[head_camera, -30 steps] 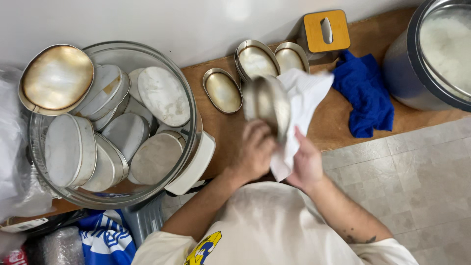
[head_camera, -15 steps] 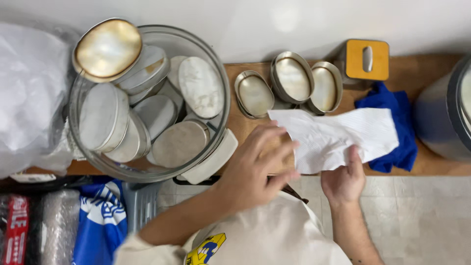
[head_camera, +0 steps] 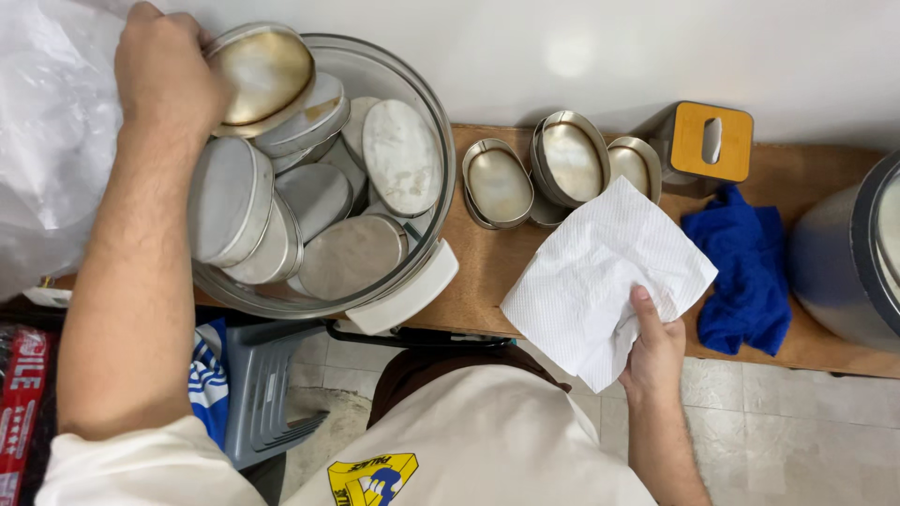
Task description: The person wipes metal tins one at a time with a paper towel, then stacks the wiped tins into a large pot on the counter. They continue through a pile of tins, occasionally turning each tin to wipe its inside and outside before adding it to the stack.
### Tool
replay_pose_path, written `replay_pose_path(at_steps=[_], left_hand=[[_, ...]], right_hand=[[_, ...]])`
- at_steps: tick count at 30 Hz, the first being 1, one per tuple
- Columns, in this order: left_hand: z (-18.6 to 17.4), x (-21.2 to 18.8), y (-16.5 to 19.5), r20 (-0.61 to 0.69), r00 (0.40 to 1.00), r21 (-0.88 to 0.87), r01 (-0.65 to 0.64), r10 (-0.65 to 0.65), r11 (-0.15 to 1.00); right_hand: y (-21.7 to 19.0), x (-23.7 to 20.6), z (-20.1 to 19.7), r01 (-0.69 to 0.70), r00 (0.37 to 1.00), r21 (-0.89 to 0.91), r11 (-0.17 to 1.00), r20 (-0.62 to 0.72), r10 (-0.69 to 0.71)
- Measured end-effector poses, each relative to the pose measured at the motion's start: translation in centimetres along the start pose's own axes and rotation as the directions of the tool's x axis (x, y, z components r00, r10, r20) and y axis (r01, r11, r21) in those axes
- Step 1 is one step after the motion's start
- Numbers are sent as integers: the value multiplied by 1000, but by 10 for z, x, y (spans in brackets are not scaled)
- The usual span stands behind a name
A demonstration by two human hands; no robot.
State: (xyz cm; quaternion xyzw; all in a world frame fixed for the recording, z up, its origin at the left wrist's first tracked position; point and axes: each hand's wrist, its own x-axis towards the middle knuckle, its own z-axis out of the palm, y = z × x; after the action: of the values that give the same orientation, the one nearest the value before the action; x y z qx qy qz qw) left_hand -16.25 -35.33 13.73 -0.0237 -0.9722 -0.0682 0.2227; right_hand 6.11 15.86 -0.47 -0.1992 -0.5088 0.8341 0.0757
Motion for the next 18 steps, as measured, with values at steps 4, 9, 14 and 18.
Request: replay_pose_path(at_steps=[4, 9, 14, 18], left_hand=[[-25, -25, 37, -228, 959, -107, -195, 166, 975], [-60, -104, 165, -366, 894, -312, -380, 258, 871], [-33, -172, 280, -188, 850, -758, -444, 493, 477], [30, -217, 305, -29, 821, -995, 31, 570, -96]], right_hand=[[9, 4, -7, -7, 1000, 13, 1000, -6, 7], [21, -14, 12, 186, 981, -84, 979, -34, -189], [8, -57, 31, 777, 629, -270, 569, 355, -691], [-28, -56, 29, 741, 671, -295, 603, 361, -648]])
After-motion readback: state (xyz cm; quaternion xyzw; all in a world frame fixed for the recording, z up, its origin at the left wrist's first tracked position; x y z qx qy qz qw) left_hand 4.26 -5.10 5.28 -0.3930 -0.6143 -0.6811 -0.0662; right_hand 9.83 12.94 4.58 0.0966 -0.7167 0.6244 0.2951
